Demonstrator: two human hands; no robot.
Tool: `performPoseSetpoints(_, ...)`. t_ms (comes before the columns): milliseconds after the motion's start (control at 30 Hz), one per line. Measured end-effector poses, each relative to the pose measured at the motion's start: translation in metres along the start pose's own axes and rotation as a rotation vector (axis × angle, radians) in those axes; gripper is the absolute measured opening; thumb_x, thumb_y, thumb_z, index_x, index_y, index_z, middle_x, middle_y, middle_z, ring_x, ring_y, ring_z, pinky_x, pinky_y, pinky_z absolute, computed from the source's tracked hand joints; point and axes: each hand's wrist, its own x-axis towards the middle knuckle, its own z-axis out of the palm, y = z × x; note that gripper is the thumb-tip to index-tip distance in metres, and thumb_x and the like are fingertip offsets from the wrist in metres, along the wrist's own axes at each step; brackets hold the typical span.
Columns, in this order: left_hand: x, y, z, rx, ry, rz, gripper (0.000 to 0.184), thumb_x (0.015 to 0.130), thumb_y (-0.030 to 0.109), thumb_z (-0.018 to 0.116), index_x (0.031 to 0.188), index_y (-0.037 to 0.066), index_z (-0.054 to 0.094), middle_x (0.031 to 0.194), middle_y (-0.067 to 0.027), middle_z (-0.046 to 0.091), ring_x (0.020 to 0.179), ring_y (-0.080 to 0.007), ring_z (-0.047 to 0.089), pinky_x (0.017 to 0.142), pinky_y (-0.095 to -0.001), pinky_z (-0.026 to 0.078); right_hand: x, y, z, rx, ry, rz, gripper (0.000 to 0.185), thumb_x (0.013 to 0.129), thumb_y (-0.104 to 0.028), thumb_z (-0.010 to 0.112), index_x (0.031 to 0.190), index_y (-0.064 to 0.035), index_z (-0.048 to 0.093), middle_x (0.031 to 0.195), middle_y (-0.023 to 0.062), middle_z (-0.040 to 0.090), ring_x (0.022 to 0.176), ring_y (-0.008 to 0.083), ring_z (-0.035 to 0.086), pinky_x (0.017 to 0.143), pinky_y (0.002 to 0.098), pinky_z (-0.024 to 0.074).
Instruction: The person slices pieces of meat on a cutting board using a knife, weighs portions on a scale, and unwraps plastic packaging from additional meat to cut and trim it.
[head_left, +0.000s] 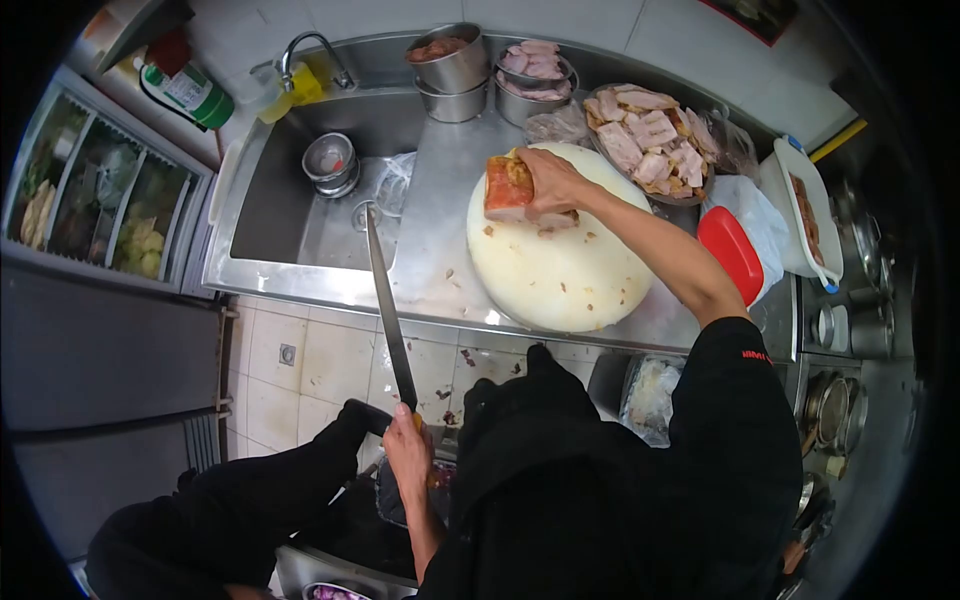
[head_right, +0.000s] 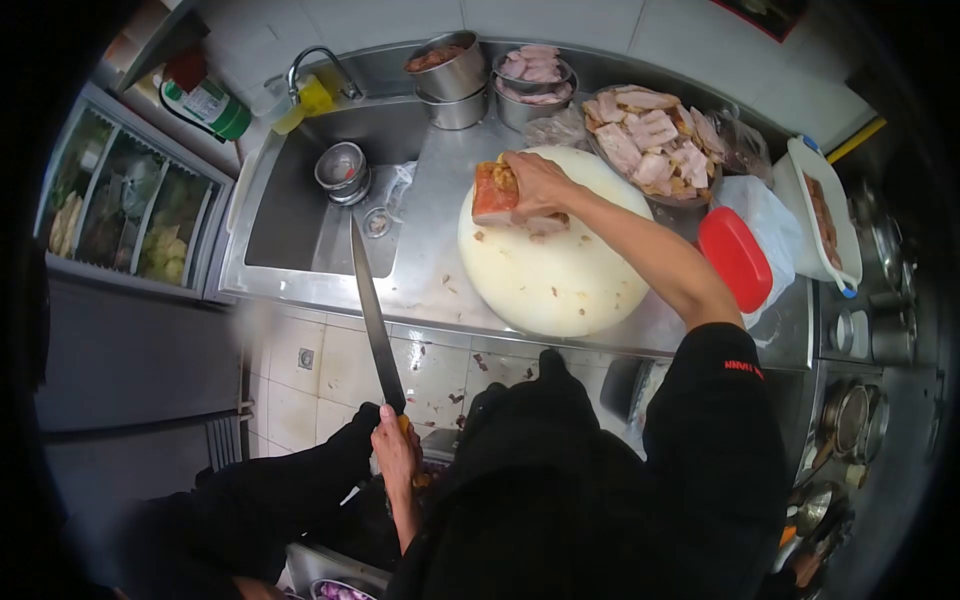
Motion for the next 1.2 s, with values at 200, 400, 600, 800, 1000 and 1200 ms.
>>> performPoseSetpoints(200,0.004,0.025,0.028,0.033,-0.099,-0.008,0.062,0.104,0.051,0.042,0.07,0.0,0.052,0.057,-0.0006,0.044,0.049,-0.0085,0.043,0.044,-0.0263,0.033,-0.079,0.002,-0.036,0.238,-0.042,0.155,0.099,0.046,-0.023,0.082,0.135,0.0034,0.045,0.127,0.0265,0.054,0.122,0.0395,0.051,0.104,0.0425,0.0427)
performPoseSetpoints(400,0.009,0.035,0.063,0.247,-0.219,0.087,0.064,0.103,0.052,0.042,0.072,-0.003,0.054,0.056,-0.0043,0.046,0.053,-0.0124,0.045,0.049,-0.0317,0.036,-0.132,0.042,0.016,0.137,-0.03,0.049,0.103,0.049,-0.025,0.083,0.14,0.0044,0.042,0.133,0.0269,0.051,0.126,0.0405,0.048,0.109,0.0408,0.0394)
performPoseSetpoints(600,-0.011,0.035,0.082,0.314,-0.202,0.075,0.068,0.103,0.053,0.041,0.08,-0.008,0.059,0.059,-0.0156,0.052,0.059,-0.0214,0.049,0.059,-0.0407,0.042,-0.13,0.049,0.032,0.155,0.04,0.066,0.103,0.052,-0.024,0.081,0.142,0.0045,0.04,0.135,0.0262,0.05,0.128,0.0398,0.048,0.11,0.0398,0.0385)
performPoseSetpoints(800,-0.017,0.014,0.078,0.358,-0.187,0.019,0.07,0.102,0.054,0.04,0.082,-0.009,0.06,0.062,-0.0243,0.051,0.06,-0.032,0.05,0.062,-0.0458,0.042,-0.09,0.093,0.003,0.567,-0.266,0.149,0.091,0.058,-0.017,0.076,0.141,0.0029,0.046,0.139,0.027,0.051,0.129,0.0348,0.05,0.11,0.0349,0.0384)
performPoseSetpoints(1000,-0.019,0.015,0.069,0.345,-0.17,0.019,0.069,0.103,0.053,0.038,0.084,-0.01,0.061,0.068,-0.0298,0.055,0.065,-0.0399,0.053,0.067,-0.0489,0.044,-0.083,0.033,-0.027,0.172,0.017,0.095,0.072,0.067,-0.02,0.071,0.135,-0.0025,0.054,0.131,0.0209,0.059,0.121,0.0361,0.057,0.103,0.0392,0.0436)
performPoseSetpoints(1200,-0.015,0.027,0.068,0.352,-0.198,0.024,0.072,0.103,0.054,0.037,0.082,-0.01,0.061,0.072,-0.032,0.057,0.07,-0.0463,0.056,0.07,-0.0498,0.045,-0.082,0.046,-0.002,-0.147,0.205,-0.03,0.073,0.065,-0.025,0.076,0.131,-0.0035,0.056,0.123,0.0209,0.063,0.112,0.0373,0.062,0.094,0.0427,0.0498)
